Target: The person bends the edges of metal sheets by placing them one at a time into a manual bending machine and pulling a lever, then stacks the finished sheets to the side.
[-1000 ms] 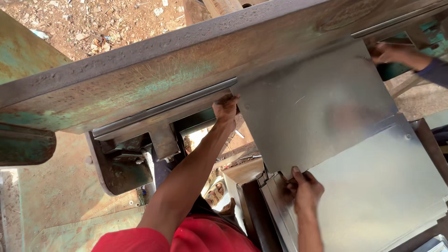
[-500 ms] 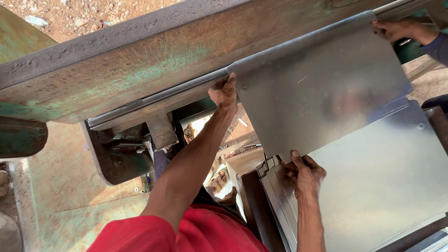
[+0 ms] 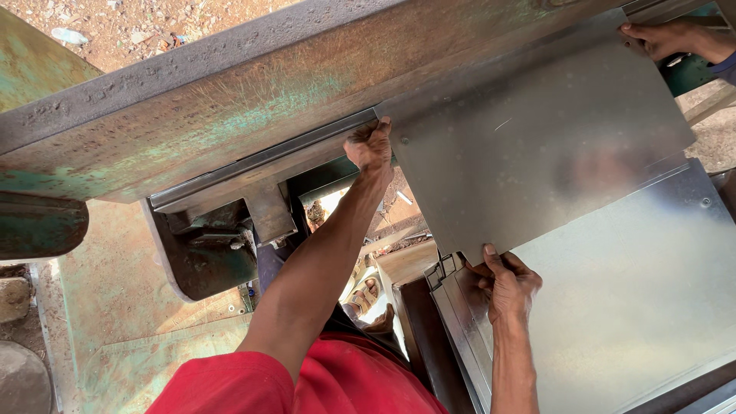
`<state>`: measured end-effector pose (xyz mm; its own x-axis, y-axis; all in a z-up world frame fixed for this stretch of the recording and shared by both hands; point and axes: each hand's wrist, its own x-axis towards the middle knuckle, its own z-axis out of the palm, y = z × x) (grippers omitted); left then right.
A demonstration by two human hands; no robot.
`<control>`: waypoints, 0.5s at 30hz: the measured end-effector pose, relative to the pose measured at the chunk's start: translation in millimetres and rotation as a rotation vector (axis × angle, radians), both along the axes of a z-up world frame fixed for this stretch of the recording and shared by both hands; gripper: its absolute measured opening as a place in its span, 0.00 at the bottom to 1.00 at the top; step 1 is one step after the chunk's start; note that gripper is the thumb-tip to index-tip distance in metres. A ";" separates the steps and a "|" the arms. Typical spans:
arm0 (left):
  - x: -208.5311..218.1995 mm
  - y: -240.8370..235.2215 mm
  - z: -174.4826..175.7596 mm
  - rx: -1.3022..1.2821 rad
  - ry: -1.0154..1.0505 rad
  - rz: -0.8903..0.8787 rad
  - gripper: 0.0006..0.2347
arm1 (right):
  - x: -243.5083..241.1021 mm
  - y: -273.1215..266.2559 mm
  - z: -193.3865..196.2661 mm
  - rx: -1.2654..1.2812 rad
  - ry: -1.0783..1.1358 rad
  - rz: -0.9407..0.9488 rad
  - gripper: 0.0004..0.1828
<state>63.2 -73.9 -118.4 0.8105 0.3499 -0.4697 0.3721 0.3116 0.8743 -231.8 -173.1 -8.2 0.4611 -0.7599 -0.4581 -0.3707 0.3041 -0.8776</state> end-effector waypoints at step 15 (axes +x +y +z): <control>-72.7 74.8 47.4 0.597 -0.536 -0.557 0.07 | 16.0 -21.8 11.4 -0.003 -0.039 -0.039 0.13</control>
